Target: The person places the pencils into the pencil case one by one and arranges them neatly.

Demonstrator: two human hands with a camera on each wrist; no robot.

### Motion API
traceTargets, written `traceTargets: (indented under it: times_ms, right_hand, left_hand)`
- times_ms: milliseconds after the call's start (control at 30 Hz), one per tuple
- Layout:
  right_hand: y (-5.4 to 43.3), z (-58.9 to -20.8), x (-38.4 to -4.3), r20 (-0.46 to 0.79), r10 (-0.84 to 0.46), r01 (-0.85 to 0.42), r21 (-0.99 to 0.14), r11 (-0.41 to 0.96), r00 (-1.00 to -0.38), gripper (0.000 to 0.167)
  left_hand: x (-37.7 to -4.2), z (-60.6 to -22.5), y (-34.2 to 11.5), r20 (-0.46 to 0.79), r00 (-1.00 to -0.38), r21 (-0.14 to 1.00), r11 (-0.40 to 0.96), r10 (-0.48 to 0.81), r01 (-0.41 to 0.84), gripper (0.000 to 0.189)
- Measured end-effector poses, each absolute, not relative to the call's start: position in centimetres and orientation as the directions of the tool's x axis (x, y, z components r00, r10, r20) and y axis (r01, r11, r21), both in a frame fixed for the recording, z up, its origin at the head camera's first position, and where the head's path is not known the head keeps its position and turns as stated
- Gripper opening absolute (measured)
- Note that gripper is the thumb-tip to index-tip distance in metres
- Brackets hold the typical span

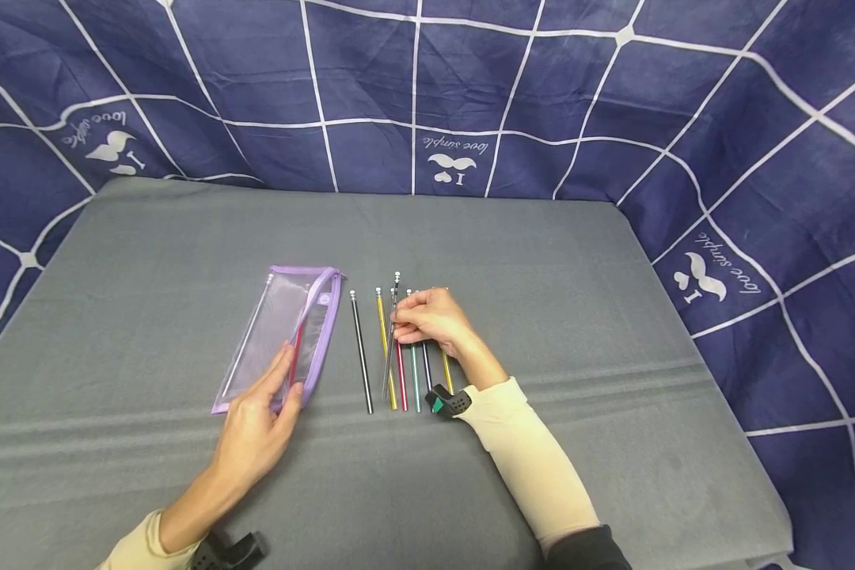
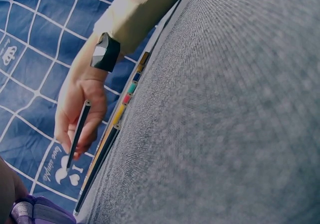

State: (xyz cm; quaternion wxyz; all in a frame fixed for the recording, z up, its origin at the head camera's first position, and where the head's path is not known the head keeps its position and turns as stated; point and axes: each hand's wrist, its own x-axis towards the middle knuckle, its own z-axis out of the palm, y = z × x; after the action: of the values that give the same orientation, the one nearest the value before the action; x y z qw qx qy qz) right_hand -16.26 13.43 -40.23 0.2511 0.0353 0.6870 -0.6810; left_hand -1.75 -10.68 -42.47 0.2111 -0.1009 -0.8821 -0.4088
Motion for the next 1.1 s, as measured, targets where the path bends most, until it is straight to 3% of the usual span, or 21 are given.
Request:
traceTargets:
  times_ms: [1100]
  right_hand:
    - [8.7,-40.4,-16.5,-0.399,-0.316,0.4,-0.914,0.063,-0.861,0.014]
  left_hand:
    - [-1.8,-42.6,-10.8,0.432,-0.902,0.687,0.648,-0.001,0.329,0.051]
